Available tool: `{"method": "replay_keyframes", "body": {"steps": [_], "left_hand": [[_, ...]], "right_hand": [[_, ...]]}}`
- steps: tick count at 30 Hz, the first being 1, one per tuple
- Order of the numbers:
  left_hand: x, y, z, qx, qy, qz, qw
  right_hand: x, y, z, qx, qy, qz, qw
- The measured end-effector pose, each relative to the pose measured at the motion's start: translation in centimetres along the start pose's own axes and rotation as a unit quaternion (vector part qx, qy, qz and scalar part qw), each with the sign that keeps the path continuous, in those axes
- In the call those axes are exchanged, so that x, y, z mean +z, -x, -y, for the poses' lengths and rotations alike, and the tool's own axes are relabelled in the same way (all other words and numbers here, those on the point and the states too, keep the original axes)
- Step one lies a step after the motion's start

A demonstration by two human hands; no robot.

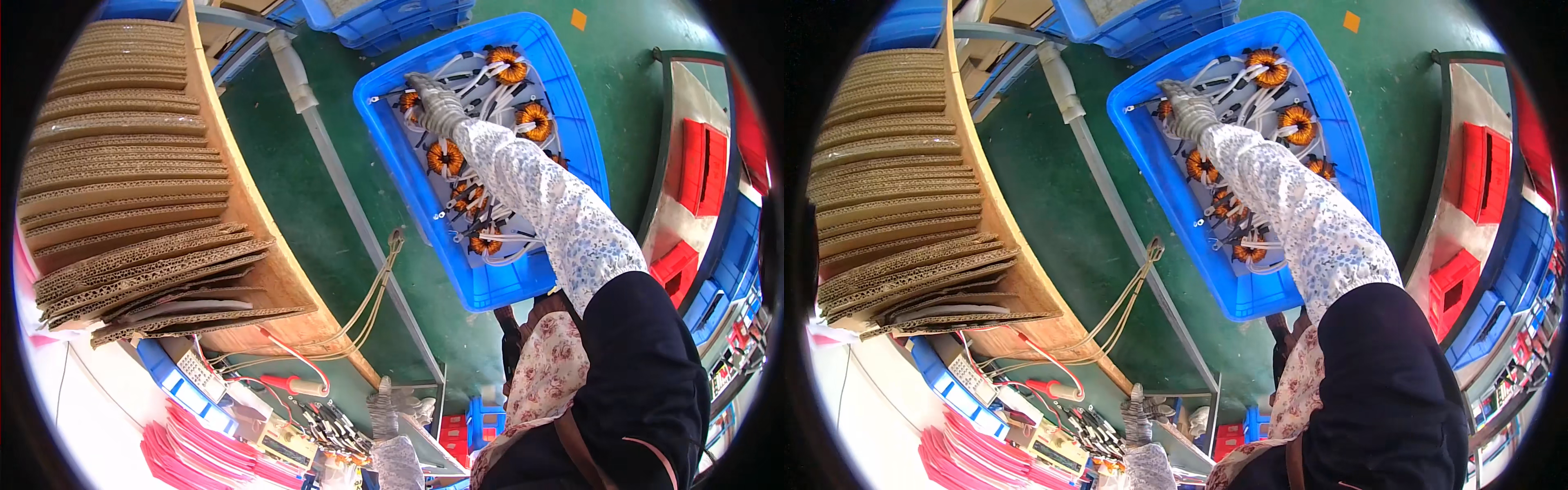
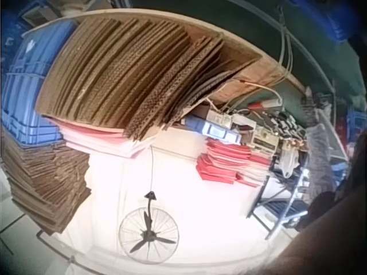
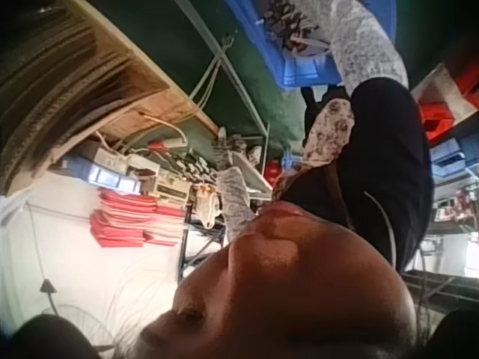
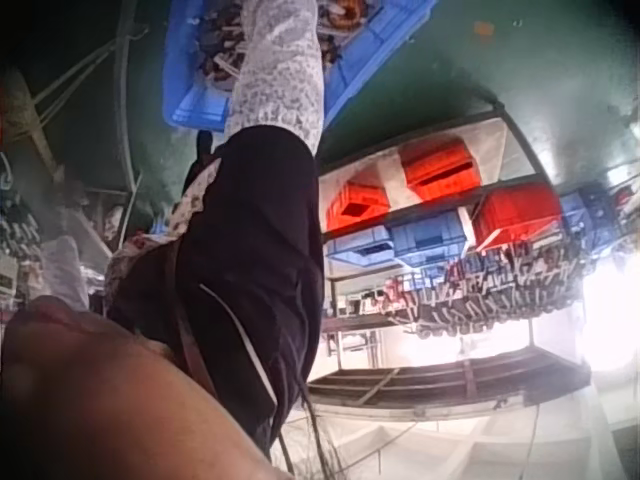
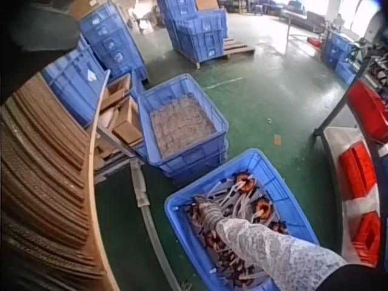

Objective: The person assembles copper coil components on a green workbench, using a red-handled tool to connect wires. They repeatedly pick up coils, attach them to a metal rack, and place finished units into a blue bin.

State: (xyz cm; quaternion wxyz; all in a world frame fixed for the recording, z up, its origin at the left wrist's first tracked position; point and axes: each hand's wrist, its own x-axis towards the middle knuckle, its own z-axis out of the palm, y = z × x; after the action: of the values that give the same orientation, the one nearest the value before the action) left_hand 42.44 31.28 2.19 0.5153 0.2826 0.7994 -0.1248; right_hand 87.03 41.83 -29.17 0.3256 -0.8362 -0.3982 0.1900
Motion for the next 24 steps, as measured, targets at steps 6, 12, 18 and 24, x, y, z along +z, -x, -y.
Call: {"method": "replay_keyframes", "body": {"steps": [6,12,18,24], "left_hand": [[1.4,1.9,-2.1,-0.027,0.013,-0.009,0.999],[0.1,0.7,0.0,-0.053,0.076,0.047,0.995],[-1.0,0.7,0.0,-0.004,0.06,0.108,0.992],[-1.6,-1.3,1.9,-0.018,0.074,0.155,0.985]], "right_hand": [[4.1,-0.4,-1.3,0.032,0.091,0.27,0.958],[1.3,8.0,3.3,-0.117,0.114,0.042,0.986],[-2.4,25.9,5.8,0.072,0.026,0.337,0.938],[-9.0,23.8,21.9,0.135,-0.548,0.153,0.811]]}}
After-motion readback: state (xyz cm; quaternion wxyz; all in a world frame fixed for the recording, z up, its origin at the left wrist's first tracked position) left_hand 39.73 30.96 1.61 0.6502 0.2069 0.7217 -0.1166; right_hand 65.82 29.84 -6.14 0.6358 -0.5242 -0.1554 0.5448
